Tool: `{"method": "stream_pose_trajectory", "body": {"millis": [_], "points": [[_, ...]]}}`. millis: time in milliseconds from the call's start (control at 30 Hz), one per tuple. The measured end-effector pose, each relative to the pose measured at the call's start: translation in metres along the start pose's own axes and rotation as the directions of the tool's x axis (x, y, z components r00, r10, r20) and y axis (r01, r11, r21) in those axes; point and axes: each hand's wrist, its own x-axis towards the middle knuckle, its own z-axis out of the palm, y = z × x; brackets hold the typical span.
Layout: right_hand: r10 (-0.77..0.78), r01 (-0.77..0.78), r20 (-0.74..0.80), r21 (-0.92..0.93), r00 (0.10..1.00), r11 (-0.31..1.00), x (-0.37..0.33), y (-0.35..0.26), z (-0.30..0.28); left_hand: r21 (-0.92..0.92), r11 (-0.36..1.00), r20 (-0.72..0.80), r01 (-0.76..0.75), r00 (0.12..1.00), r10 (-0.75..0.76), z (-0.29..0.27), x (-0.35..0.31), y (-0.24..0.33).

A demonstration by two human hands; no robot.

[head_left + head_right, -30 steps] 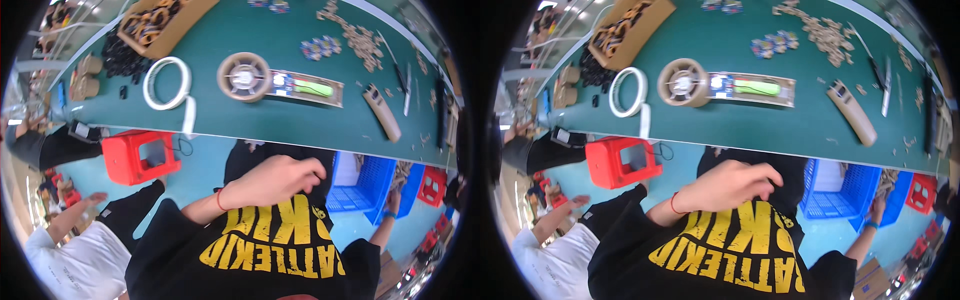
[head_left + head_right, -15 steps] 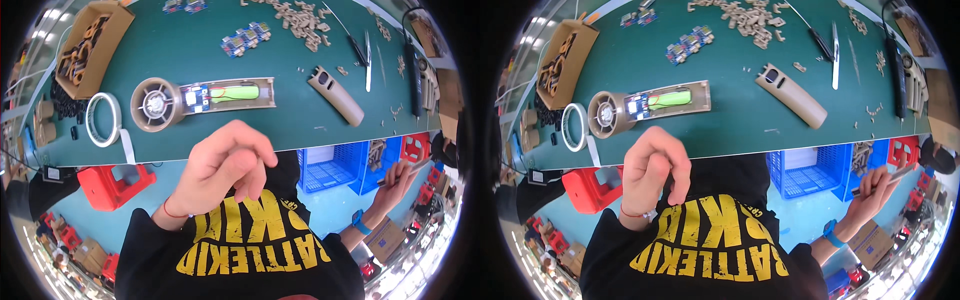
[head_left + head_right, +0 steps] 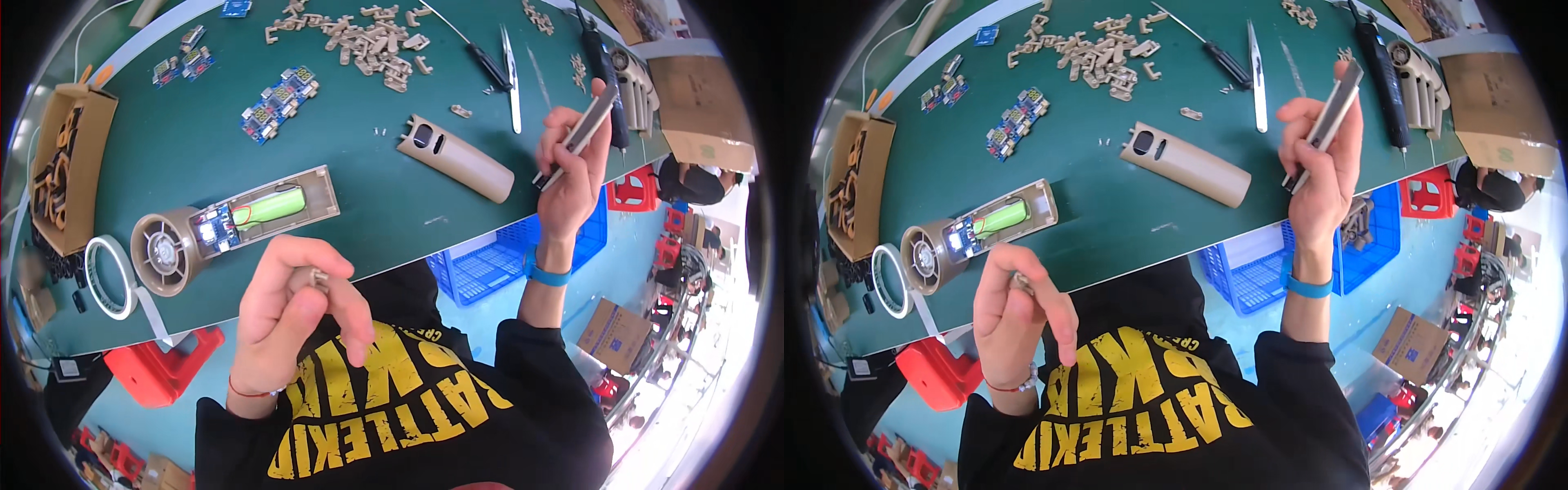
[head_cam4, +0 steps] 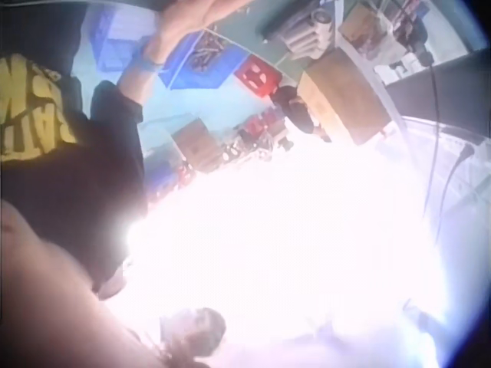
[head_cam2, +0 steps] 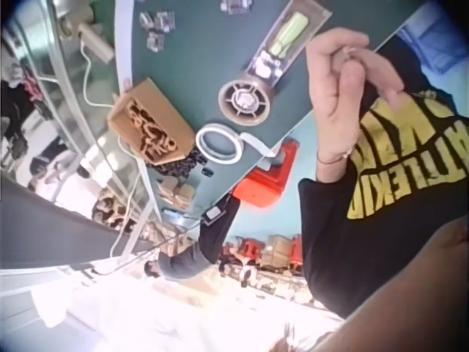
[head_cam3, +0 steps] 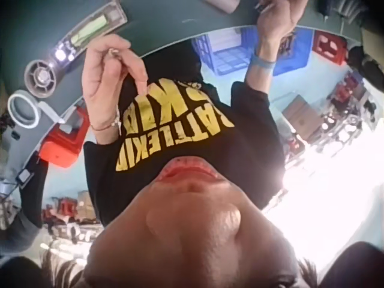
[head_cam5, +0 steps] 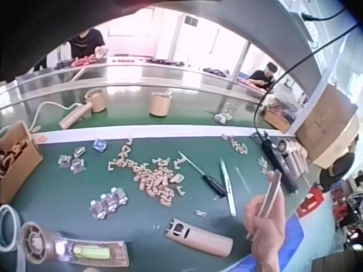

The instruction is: Assembling components of a handheld portable fan, including installing the PCB, battery, and casing using an electric screwdriver.

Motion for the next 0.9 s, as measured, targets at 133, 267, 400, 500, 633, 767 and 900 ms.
{"method": "stream_pose_trajectory", "body": {"millis": [133, 267, 400, 500, 633, 767, 900], "points": [[0.014, -0.015, -0.035, -0.042, 0.999, 0.999, 0.001, 0.004, 0.003, -0.047, 0.998, 0.038, -0.029, 0.999, 0.031, 0.001, 0.005, -0.001], [0.048, -0.048, -0.048, -0.002, 0.998, 0.999, 0.002, 0.008, -0.006, -0.001, 0.999, 0.072, -0.047, 0.996, 0.047, 0.004, 0.005, -0.005], [0.123, -0.139, -0.136, -0.115, 0.983, 0.984, 0.01, 0.02, -0.01, 0.124, 0.99, 0.038, -0.072, 0.997, 0.068, 0.006, 0.006, -0.006], [-0.669, 0.665, 0.021, -0.134, 0.743, 0.735, 0.026, 0.093, -0.038, 0.271, 0.959, 0.049, -0.088, 0.996, 0.078, 0.01, 0.006, -0.007], [-0.211, -0.028, -0.272, -0.672, 0.939, 0.74, 0.002, 0.036, 0.005, 0.443, 0.894, 0.005, -0.071, 0.997, 0.077, 0.013, 0.004, -0.01], [-0.429, 0.126, -0.328, -0.653, 0.842, 0.747, -0.018, 0.01, -0.006, 0.457, 0.886, 0.05, -0.085, 0.996, 0.07, 0.013, 0.005, -0.007], [-0.465, -0.196, -0.72, -0.627, 0.515, 0.754, -0.075, 0.06, -0.12, 0.473, 0.878, 0.032, -0.079, 0.997, 0.072, 0.011, -0.001, -0.004]]}}
